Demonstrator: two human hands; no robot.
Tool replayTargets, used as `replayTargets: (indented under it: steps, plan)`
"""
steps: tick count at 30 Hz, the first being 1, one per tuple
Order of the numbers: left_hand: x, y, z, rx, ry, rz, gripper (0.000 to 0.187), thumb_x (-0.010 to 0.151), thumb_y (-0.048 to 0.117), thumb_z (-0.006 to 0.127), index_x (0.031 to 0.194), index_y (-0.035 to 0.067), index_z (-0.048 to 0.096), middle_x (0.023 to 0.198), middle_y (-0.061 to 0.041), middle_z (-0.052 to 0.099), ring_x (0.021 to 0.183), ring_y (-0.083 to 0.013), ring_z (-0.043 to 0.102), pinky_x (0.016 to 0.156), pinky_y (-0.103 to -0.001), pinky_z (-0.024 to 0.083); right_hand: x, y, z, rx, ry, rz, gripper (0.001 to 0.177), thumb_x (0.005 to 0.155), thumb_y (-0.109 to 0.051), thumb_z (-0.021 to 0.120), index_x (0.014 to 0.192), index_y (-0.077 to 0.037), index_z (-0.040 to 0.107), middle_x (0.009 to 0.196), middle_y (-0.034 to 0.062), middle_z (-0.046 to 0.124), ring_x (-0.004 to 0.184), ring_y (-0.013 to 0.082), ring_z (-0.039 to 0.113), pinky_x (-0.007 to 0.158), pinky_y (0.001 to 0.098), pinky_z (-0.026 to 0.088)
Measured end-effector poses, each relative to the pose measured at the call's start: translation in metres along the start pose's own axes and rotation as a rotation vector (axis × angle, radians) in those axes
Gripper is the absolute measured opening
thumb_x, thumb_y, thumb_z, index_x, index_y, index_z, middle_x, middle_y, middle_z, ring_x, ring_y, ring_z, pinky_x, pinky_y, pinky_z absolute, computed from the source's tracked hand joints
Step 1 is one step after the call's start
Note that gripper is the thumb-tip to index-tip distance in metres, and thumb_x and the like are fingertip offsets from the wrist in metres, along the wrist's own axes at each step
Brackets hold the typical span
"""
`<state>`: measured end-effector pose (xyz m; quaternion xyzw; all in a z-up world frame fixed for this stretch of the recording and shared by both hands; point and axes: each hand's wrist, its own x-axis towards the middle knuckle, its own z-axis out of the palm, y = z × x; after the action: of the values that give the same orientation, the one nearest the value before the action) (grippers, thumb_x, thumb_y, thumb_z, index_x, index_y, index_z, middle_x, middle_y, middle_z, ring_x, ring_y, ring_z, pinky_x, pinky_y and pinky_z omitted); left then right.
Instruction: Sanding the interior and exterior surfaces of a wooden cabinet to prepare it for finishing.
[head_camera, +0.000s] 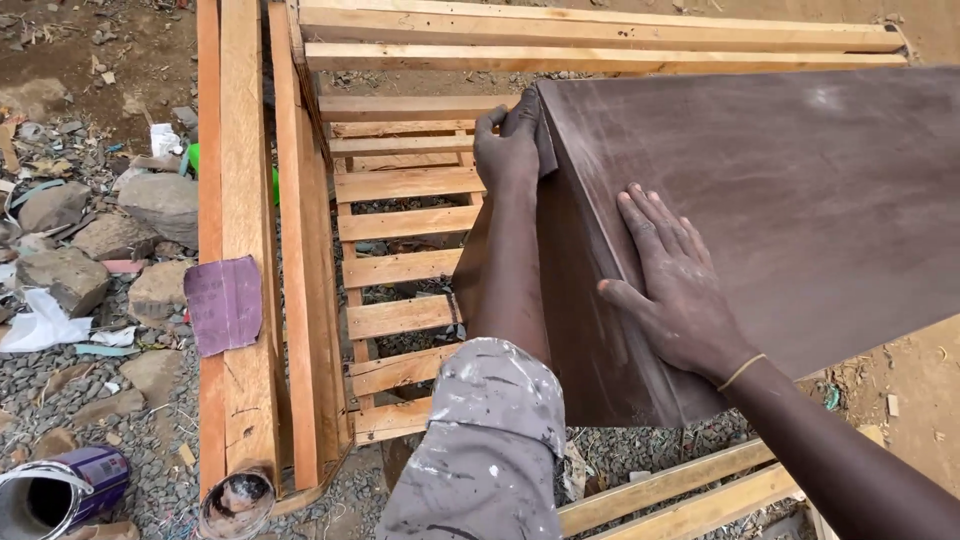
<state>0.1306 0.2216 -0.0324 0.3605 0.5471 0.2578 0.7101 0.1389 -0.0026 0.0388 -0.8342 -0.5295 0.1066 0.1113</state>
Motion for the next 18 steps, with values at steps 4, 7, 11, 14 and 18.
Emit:
replayTargets:
  steps: [4, 7, 11, 14, 18]
  plan:
    - [0.021, -0.038, -0.001, 0.097, 0.017, 0.181, 0.063, 0.079, 0.055, 0.079, 0.132, 0.025, 0.063, 0.125, -0.010, 0.070, 0.120, -0.0254, 0.069, 0.102, -0.039, 0.055, 0.042, 0.000, -0.004, 0.125, -0.081, 0.128, 0.093, 0.089, -0.056, 0.060, 0.164, -0.012, 0.026, 0.171, 0.0128, 0.022, 0.158, 0.0326, 0.016, 0.127, 0.0543, 0.008]
    - [-0.056, -0.062, -0.042, 0.002, -0.212, 0.274, 0.061, 0.084, 0.033, 0.076, 0.137, 0.008, 0.059, 0.135, -0.026, 0.062, 0.135, -0.0383, 0.055, 0.114, -0.049, 0.043, 0.065, 0.003, -0.003, 0.137, -0.078, 0.173, 0.100, 0.083, -0.061, 0.063, 0.164, -0.015, 0.027, 0.171, 0.0091, 0.022, 0.158, 0.0286, 0.016, 0.128, 0.0516, 0.007]
    - [-0.113, -0.137, -0.109, 0.094, -0.179, -0.041, 0.051, 0.085, 0.028, 0.079, 0.133, 0.019, 0.065, 0.119, -0.011, 0.065, 0.118, -0.0243, 0.063, 0.107, -0.042, 0.049, 0.075, 0.003, -0.007, 0.133, -0.091, 0.208, 0.103, 0.080, -0.062, 0.067, 0.164, -0.017, 0.028, 0.171, 0.0069, 0.024, 0.158, 0.0264, 0.017, 0.128, 0.0502, 0.009]
    - [-0.129, -0.177, -0.131, -0.057, 0.010, -0.216, 0.045, 0.094, 0.030, 0.075, 0.135, 0.015, 0.066, 0.105, -0.007, 0.055, 0.099, -0.0169, 0.054, 0.093, -0.035, 0.049, 0.081, 0.002, -0.012, 0.139, -0.082, 0.222, 0.103, 0.080, -0.065, 0.065, 0.163, -0.017, 0.029, 0.170, 0.0076, 0.025, 0.158, 0.0267, 0.018, 0.128, 0.0501, 0.010]
    - [-0.143, -0.201, -0.134, -0.117, 0.088, -0.379, 0.035, 0.097, 0.038, 0.066, 0.126, 0.020, 0.070, 0.122, -0.006, 0.061, 0.118, -0.0206, 0.059, 0.106, -0.036, 0.047, 0.080, 0.006, -0.008, 0.112, -0.081, 0.207, 0.098, 0.084, -0.061, 0.062, 0.163, -0.015, 0.027, 0.170, 0.0062, 0.024, 0.158, 0.0255, 0.014, 0.126, 0.0486, 0.008]
